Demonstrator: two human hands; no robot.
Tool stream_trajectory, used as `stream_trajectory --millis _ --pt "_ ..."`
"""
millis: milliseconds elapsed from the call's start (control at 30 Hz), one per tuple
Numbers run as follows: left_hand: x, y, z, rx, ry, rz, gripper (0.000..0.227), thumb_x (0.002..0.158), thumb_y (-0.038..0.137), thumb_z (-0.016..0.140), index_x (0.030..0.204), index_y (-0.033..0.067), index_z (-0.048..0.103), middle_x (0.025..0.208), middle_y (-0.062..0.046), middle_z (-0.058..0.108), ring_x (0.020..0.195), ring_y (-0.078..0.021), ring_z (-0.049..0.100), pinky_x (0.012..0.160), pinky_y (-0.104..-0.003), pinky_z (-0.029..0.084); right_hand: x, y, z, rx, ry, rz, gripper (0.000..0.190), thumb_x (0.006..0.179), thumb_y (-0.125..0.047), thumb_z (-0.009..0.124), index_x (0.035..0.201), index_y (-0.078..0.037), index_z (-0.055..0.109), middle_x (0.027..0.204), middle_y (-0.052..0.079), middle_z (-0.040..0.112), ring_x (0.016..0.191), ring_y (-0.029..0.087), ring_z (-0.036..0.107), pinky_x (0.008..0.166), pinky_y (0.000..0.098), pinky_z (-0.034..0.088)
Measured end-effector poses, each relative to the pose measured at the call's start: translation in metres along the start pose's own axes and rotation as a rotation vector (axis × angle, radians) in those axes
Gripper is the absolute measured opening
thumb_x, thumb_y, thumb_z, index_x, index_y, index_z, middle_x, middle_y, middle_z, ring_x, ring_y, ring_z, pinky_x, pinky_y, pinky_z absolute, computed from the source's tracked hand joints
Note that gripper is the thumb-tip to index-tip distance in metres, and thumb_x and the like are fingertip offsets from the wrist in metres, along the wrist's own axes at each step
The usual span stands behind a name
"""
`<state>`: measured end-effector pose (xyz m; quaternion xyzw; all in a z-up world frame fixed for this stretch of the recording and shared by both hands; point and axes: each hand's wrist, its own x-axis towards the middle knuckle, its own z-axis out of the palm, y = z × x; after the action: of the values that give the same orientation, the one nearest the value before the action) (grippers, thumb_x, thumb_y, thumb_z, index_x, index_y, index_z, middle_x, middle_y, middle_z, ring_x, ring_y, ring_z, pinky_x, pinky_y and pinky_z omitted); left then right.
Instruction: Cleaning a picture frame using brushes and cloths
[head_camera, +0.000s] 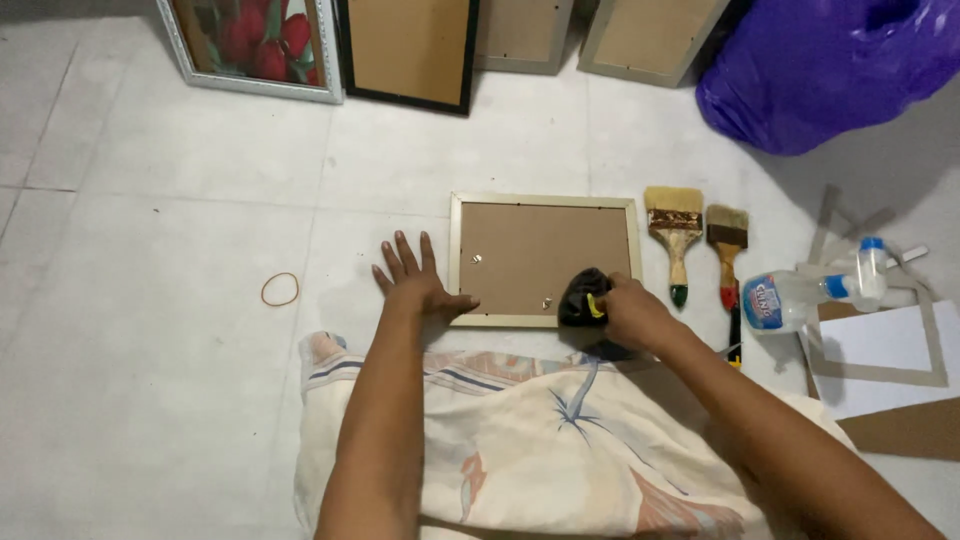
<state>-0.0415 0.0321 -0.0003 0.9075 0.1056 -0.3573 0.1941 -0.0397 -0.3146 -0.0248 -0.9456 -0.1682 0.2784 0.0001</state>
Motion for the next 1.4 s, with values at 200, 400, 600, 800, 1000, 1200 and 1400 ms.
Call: stream_trajectory --millis 200,400,600,800,1000,1200,1400 --pt "0.000 0.001 -0.002 0.049 -0.027 -0.021 0.143 0.074 0.082 0.070 0.162 0.0184 -0.022 0.166 -0.018 -0.032 0.150 -0.0414 -0.031 0.118 -0.065 -0.017 0.023 -0.040 -0.036 -0.021 0.133 -0.024 0.044 0.076 -0.015 0.081 0.120 -0.011 0.077 0.130 0.021 0.066 0.113 0.044 0.070 0.085 0.0528 0.061" --pt "0.033 -0.004 0.010 0.070 -0.062 -0.050 0.144 0.074 0.078 0.073 0.160 0.0204 -0.027 0.163 -0.019 -0.037 0.147 -0.0447 -0.036 0.114 -0.069 -0.020 0.070 -0.114 0.013 -0.197 0.342 -0.333 0.044 0.083 -0.010 0.070 0.126 -0.018 0.066 0.117 0.018 0.057 0.095 0.040 0.070 0.073 0.0511 0.061" --pt "0.005 0.007 -0.012 0.034 -0.107 -0.055 0.138 0.081 0.070 0.073 0.161 0.0203 -0.028 0.164 -0.019 -0.037 0.147 -0.0444 -0.037 0.114 -0.068 -0.020 0.115 -0.125 -0.010 0.147 0.636 -0.096 0.052 0.072 -0.003 0.063 0.123 -0.013 0.067 0.103 0.017 0.055 0.087 0.043 0.066 0.066 0.0498 0.058" --pt "0.015 0.006 -0.007 0.045 -0.105 -0.072 0.148 0.073 0.077 0.075 0.159 0.0211 -0.030 0.163 -0.019 -0.038 0.146 -0.0457 -0.038 0.113 -0.070 -0.021 0.132 -0.149 -0.026 0.055 0.616 -0.155 0.062 0.070 -0.010 0.074 0.131 -0.017 0.069 0.113 0.020 0.054 0.093 0.041 0.064 0.073 0.0473 0.053" --pt "-0.002 0.018 -0.019 0.018 -0.129 -0.082 0.140 0.081 0.071 0.073 0.159 0.0201 -0.032 0.163 -0.018 -0.039 0.146 -0.0445 -0.039 0.114 -0.068 -0.020 0.126 -0.127 -0.030 -0.041 0.526 -0.190 0.054 0.087 -0.009 0.058 0.140 -0.016 0.063 0.107 0.020 0.056 0.090 0.042 0.068 0.068 0.0487 0.055" --pt "0.028 0.003 0.004 0.041 -0.091 -0.066 0.145 0.076 0.076 0.075 0.159 0.0224 -0.032 0.162 -0.020 -0.040 0.146 -0.0460 -0.038 0.113 -0.070 -0.019 0.056 -0.061 -0.059 -0.052 0.313 -0.034 0.043 0.094 -0.008 0.056 0.135 -0.012 0.067 0.105 0.026 0.063 0.091 0.044 0.073 0.071 0.0521 0.060" --pt "0.028 0.005 0.004 0.067 -0.087 -0.078 0.142 0.078 0.074 0.074 0.159 0.0237 -0.032 0.162 -0.019 -0.040 0.146 -0.0444 -0.039 0.113 -0.070 -0.019 0.085 0.064 -0.061 0.058 0.258 0.339 0.034 0.081 -0.025 0.067 0.109 -0.009 0.077 0.095 0.024 0.071 0.089 0.047 0.075 0.074 0.0566 0.060"
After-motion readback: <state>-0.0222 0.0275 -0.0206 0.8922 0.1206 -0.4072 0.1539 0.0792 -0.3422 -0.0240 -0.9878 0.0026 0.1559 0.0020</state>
